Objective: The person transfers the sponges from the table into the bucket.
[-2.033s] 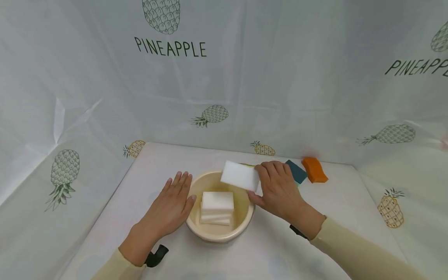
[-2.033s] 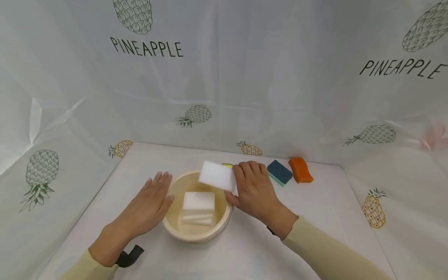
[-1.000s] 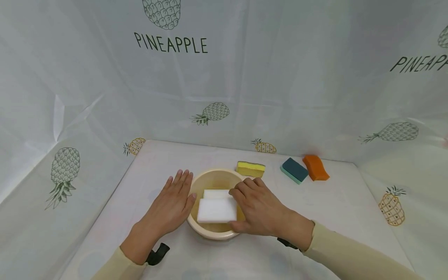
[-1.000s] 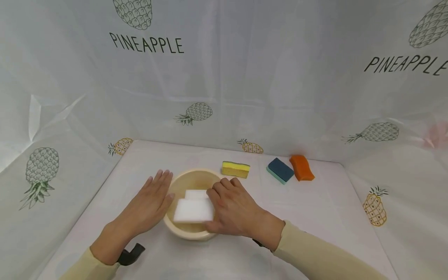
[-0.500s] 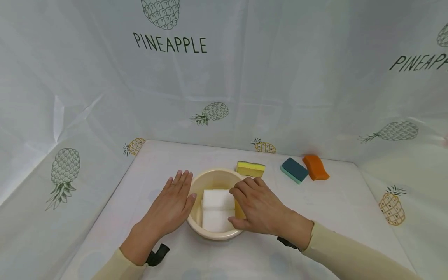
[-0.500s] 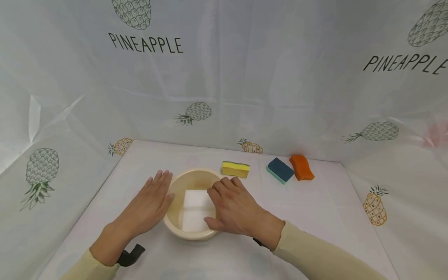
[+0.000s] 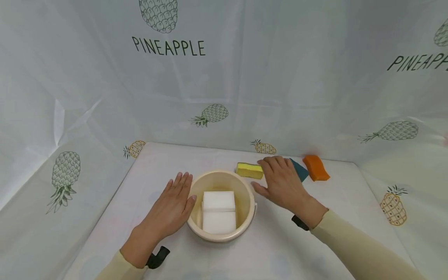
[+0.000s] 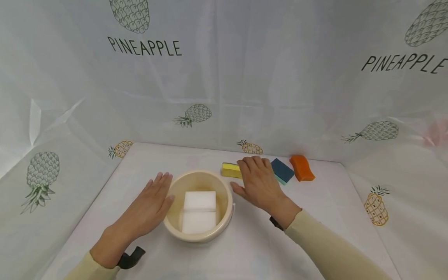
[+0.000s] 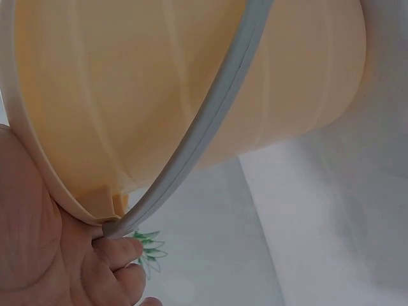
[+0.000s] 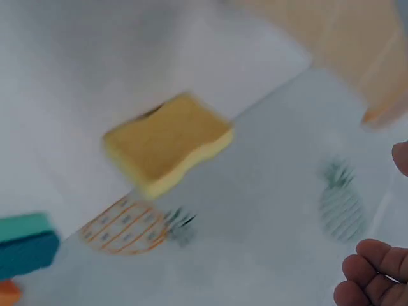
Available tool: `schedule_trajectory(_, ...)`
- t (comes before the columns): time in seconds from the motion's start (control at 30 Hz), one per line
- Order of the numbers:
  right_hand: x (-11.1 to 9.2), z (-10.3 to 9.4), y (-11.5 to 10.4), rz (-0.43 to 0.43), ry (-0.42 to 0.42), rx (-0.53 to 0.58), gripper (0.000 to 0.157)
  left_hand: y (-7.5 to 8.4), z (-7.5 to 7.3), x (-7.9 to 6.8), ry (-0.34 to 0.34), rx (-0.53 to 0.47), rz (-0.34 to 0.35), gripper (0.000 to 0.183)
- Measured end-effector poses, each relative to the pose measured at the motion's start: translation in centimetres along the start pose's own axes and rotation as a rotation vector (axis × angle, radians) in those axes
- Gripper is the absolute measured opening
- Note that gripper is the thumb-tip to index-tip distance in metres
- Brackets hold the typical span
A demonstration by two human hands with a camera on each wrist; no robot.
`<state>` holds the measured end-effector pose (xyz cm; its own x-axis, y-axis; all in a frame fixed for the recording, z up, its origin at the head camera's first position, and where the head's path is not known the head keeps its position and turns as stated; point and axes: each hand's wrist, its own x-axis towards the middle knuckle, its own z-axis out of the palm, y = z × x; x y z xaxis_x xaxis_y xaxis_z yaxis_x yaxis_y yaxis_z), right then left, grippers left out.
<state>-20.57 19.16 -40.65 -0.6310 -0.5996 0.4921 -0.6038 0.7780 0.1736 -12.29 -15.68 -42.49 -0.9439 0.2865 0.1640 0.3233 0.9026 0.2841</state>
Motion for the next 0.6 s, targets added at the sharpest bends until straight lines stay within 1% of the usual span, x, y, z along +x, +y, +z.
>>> schedule_trajectory(0.13, -0.9, 1.3, 4.1, 0.089, 0.022, -0.034, 0.068, 0.0, 0.0, 0.0, 0.003, -0.003, 0.004, 0.066)
schedule_trajectory(0.27, -2.5, 3.0, 7.5, 0.171, 0.005, -0.036, 0.065, 0.1, 0.0, 0.0, 0.01, -0.007, 0.001, 0.066)
schedule_trajectory(0.4, -4.0, 4.1, 9.7, 0.246, -0.049, -0.035, 0.065, 0.1, 0.1, 0.0, 0.011, -0.01, 0.0, 0.066)
schedule_trajectory(0.6, -5.7, 5.2, 11.8, 0.332, -0.129, -0.064, 0.069, 0.1, 0.1, 0.0, 0.006, -0.006, 0.0, 0.066)
